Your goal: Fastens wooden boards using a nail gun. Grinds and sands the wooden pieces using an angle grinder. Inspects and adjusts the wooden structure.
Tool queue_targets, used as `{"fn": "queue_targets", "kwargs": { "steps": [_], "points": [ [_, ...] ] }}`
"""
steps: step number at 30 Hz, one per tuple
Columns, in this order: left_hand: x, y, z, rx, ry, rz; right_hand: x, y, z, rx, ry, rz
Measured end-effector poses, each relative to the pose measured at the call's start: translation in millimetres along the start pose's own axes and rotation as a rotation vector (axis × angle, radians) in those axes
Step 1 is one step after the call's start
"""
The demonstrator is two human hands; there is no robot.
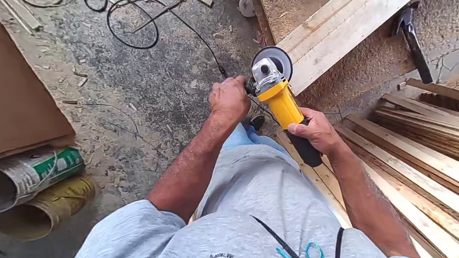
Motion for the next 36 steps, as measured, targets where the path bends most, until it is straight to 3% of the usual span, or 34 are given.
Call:
{"fn": "queue_targets", "kwargs": {
  "steps": [3,6,11,15,19,23,28,31,33,36],
  "points": [
    [1,5,10,0.002,-0.019,0.018,-1,3,9,-0.073,-0.004,0.09],
    [-23,19,-5,-0.021,-0.139,0.055,16,22,-9,-0.112,0.01,0.066],
    [-84,55,-77,-0.111,-0.456,0.054,59,81,-80,-0.208,0.095,-0.026],
    [-124,89,-133,-0.269,-0.615,0.089,87,134,-144,-0.336,0.175,0.113],
    [-126,106,-153,-0.374,-0.662,0.089,99,137,-176,-0.26,0.257,0.069],
    [-71,77,-129,-0.352,-0.406,-0.007,75,98,-157,0.012,0.26,-0.19],
    [88,5,-116,-0.281,0.246,-0.075,-19,9,-97,0.369,0.103,-0.403],
    [171,-30,-128,-0.24,0.599,-0.065,-80,-53,-81,0.516,0.087,-0.37],
    [220,-61,-146,-0.193,0.942,-0.193,-115,-95,-78,0.63,0.083,-0.28],
    [257,-115,-176,-0.152,1.276,-0.3,-170,-151,-76,0.784,-0.003,-0.104]
  ]
}}
Point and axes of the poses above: each hand's wrist, its own z-axis towards the middle knuckle, its own x-axis out of the back of the hand, y = z × x, the point moved 9 cm from there along z, towards the middle knuckle, and after that the axes turned 15 degrees about y, right-handed, at the moved point
